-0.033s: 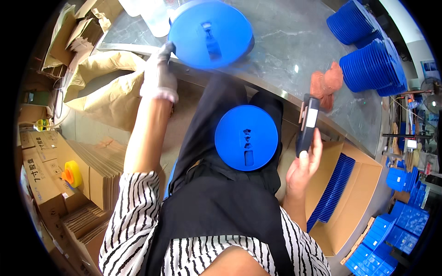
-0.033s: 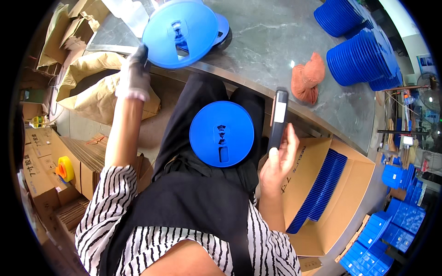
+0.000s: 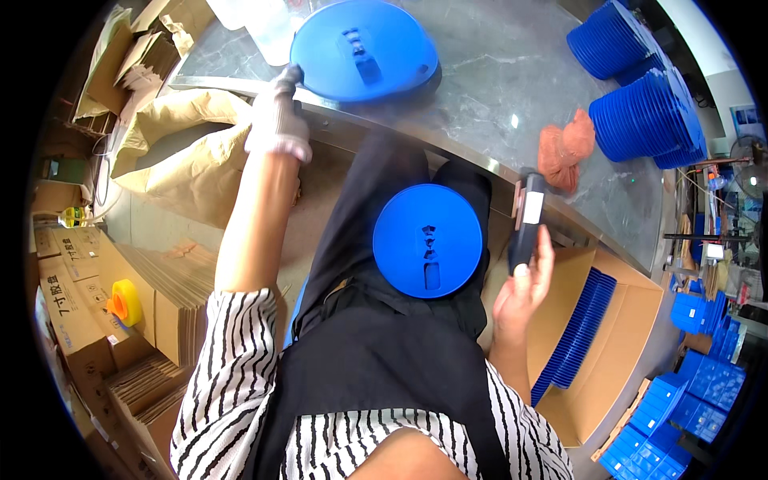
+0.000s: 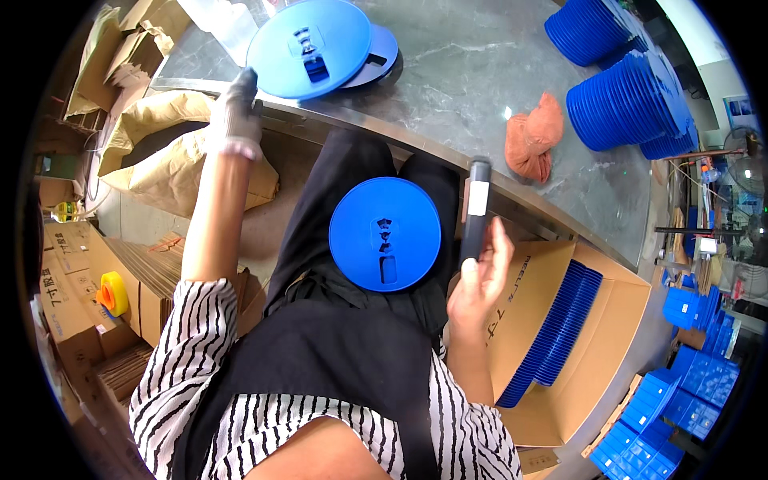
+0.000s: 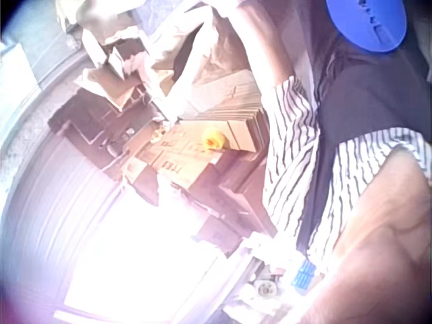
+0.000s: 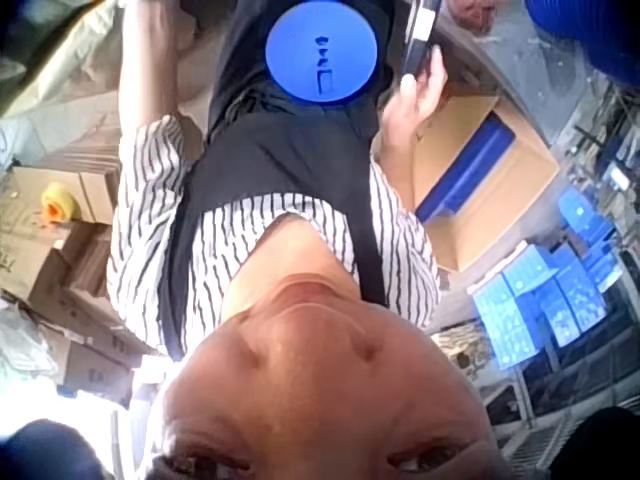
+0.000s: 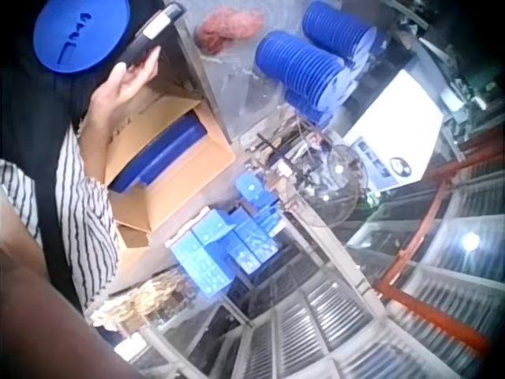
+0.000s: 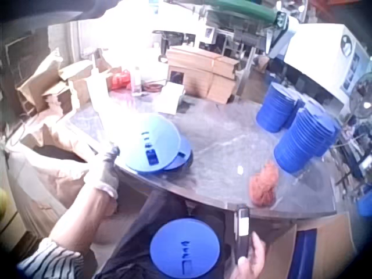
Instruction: The person scans blue plastic plates with a handheld device, wipes them with a cloth, and stacks them into a cardboard box. The person then closes the box flaps and seals the box with a tape dispenser.
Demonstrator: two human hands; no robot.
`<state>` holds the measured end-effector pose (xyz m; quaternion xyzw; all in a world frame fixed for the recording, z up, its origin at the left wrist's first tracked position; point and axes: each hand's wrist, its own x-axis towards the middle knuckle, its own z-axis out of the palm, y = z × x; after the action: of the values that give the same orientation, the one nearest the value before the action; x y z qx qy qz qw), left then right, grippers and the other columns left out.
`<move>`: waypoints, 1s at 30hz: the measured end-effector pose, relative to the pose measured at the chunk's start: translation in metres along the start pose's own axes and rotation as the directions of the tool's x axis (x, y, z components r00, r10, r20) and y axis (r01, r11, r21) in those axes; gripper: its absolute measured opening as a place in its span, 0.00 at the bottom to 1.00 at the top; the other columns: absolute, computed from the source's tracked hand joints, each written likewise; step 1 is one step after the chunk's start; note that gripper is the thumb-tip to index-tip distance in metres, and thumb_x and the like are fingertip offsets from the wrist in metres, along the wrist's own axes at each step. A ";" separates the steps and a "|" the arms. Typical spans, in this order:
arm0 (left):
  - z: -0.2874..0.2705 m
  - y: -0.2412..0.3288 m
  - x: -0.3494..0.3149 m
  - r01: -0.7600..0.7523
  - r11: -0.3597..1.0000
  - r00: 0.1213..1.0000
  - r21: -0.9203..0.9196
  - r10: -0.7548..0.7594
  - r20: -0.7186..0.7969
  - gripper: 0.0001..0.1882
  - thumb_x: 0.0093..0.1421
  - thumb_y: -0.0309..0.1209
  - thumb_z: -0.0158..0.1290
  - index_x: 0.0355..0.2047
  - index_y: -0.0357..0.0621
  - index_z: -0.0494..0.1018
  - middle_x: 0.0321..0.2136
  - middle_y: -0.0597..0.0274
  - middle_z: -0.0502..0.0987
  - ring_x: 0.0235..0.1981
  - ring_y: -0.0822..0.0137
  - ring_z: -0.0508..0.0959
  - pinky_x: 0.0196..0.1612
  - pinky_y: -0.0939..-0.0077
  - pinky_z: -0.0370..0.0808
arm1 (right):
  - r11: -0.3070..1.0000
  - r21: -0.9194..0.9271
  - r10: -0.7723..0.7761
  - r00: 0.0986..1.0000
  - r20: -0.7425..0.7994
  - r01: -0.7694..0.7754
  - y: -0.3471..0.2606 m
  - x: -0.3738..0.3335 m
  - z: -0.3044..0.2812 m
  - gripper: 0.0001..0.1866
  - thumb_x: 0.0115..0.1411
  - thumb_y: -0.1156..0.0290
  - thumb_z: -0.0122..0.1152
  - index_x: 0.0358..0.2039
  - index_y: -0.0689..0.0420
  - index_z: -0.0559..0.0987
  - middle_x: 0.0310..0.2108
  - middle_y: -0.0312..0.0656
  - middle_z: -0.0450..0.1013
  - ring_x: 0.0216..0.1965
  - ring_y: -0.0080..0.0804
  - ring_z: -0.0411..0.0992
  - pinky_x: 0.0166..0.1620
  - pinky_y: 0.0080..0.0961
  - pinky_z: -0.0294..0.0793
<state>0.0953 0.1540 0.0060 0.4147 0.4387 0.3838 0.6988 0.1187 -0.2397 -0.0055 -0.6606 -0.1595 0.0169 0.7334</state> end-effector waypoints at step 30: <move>-0.081 -0.098 -0.156 -0.728 0.308 0.683 0.613 0.245 0.688 0.09 0.55 0.30 0.60 0.38 0.45 0.78 0.57 0.44 0.70 0.61 0.38 0.64 0.63 0.51 0.63 | 0.441 -0.676 -0.111 0.783 0.612 0.590 0.028 -0.035 0.032 0.31 0.45 0.72 0.67 0.55 0.53 0.77 0.49 0.45 0.66 0.51 0.52 0.66 0.55 0.45 0.72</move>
<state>-0.0138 -0.0022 -0.0594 0.8985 0.2284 0.1977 0.3186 0.0823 -0.2137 -0.0382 -0.8513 -0.4626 -0.0575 0.2408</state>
